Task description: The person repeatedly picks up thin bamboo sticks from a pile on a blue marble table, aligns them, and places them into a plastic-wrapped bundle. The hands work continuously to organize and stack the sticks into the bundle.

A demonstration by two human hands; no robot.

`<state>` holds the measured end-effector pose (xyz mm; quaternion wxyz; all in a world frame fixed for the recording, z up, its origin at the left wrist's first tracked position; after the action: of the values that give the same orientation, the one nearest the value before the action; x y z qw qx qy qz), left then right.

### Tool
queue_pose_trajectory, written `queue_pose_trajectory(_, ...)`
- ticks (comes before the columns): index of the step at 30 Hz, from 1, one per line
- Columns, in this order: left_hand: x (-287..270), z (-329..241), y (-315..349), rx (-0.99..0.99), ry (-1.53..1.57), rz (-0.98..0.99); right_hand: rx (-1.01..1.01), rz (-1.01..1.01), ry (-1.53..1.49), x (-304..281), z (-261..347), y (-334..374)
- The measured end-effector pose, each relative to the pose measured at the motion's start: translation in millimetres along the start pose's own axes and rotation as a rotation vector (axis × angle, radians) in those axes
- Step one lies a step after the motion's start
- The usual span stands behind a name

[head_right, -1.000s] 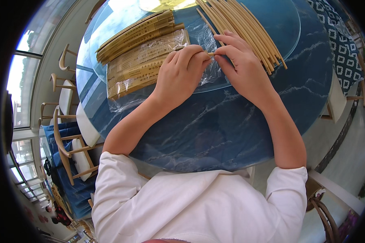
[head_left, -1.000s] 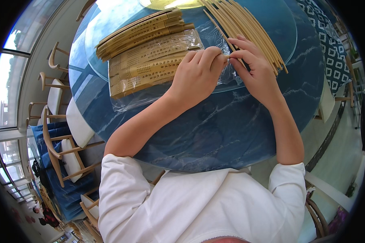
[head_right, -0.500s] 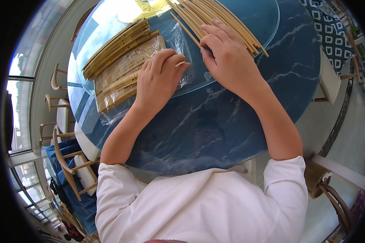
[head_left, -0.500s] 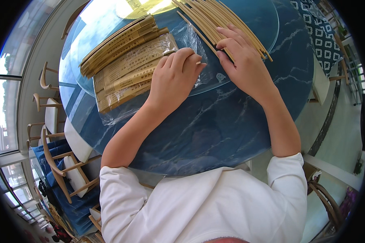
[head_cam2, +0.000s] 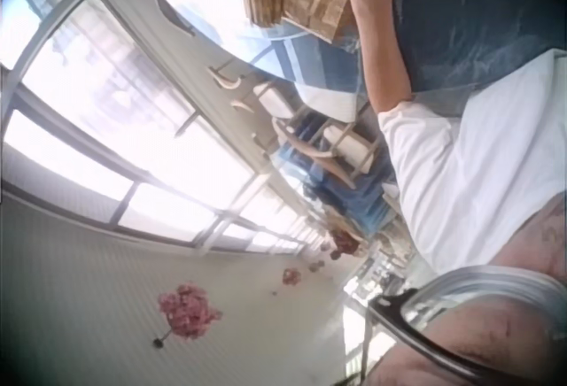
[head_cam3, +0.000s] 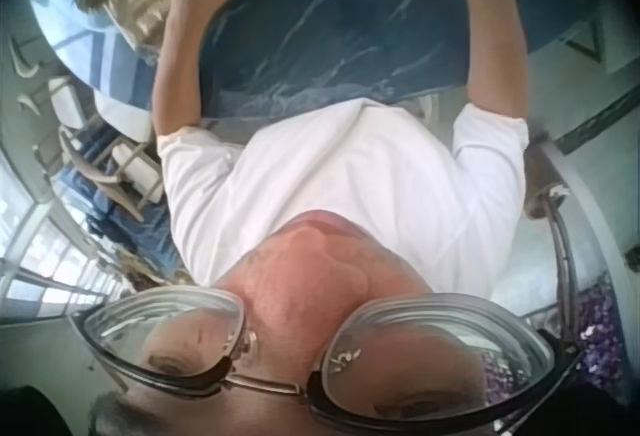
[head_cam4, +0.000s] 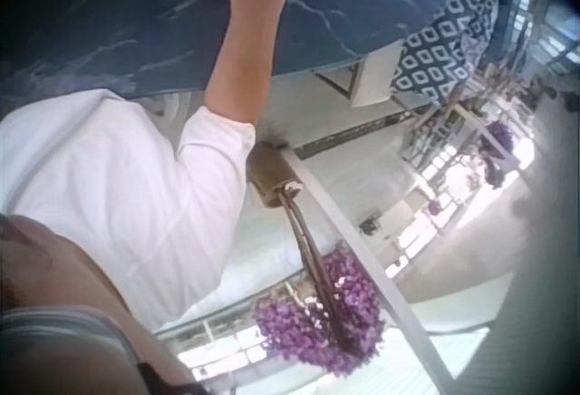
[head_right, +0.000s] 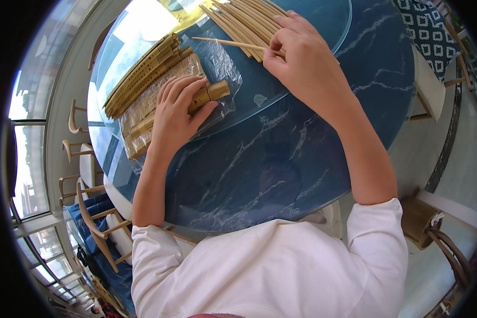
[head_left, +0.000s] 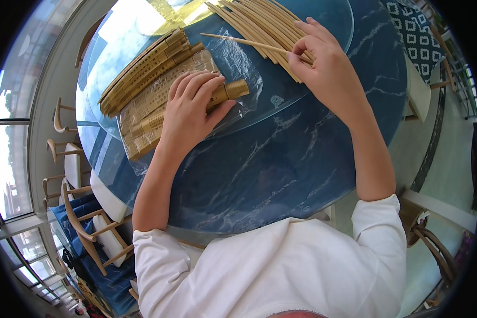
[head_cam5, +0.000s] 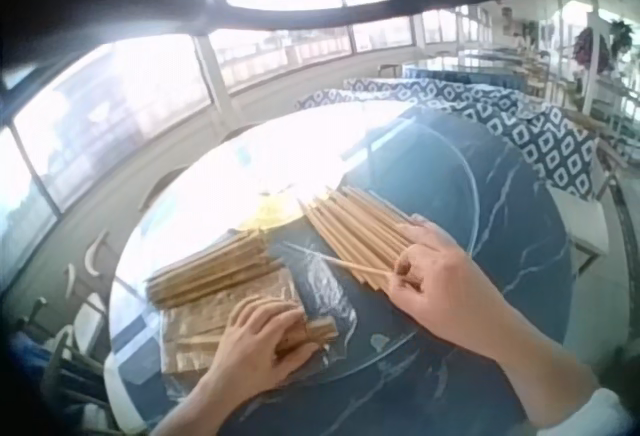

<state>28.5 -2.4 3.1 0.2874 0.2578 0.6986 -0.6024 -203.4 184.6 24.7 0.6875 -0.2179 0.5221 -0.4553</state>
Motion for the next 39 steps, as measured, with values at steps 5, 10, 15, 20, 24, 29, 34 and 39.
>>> queue_pose_trajectory(5,0,-3,-1,-0.017,0.025,-0.019,0.531,-0.166,-0.415,-39,-20,-32)
queue_pose_trajectory(10,2,-7,-3,0.009,-0.030,-0.079,0.489,-0.557,-0.525,-42,-42,-37)
queue_pose_trajectory(15,4,-5,1,-0.018,-0.146,-0.171,0.489,-0.676,-0.530,-40,-41,-42)
queue_pose_trajectory(20,2,0,2,-0.010,-0.219,-0.206,0.636,-0.536,-0.550,-43,-55,-38)
queue_pose_trajectory(24,-2,1,1,-0.009,-0.220,-0.221,0.660,-0.542,-0.537,-36,-47,-37)
queue_pose_trajectory(29,-4,3,-1,-0.011,-0.181,-0.248,0.599,-0.525,-0.601,-32,-50,-34)
queue_pose_trajectory(34,-7,7,0,-0.049,-0.173,-0.251,0.645,-0.616,-0.760,-23,-47,-32)
queue_pose_trajectory(39,-11,7,-5,0.025,-0.163,-0.295,0.663,-0.649,-0.808,-18,-45,-30)
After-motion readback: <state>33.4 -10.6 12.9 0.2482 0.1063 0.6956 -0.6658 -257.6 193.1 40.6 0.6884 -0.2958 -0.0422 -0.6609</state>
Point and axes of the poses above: each hand's wrist, its own y-axis away from the middle knuckle, its own x-axis out of the palm, z = x × y, the point moved 1 cm from there along -y, towards the middle knuckle, and after that the axes turned 15 degrees about -z, right-handed, at the moved point
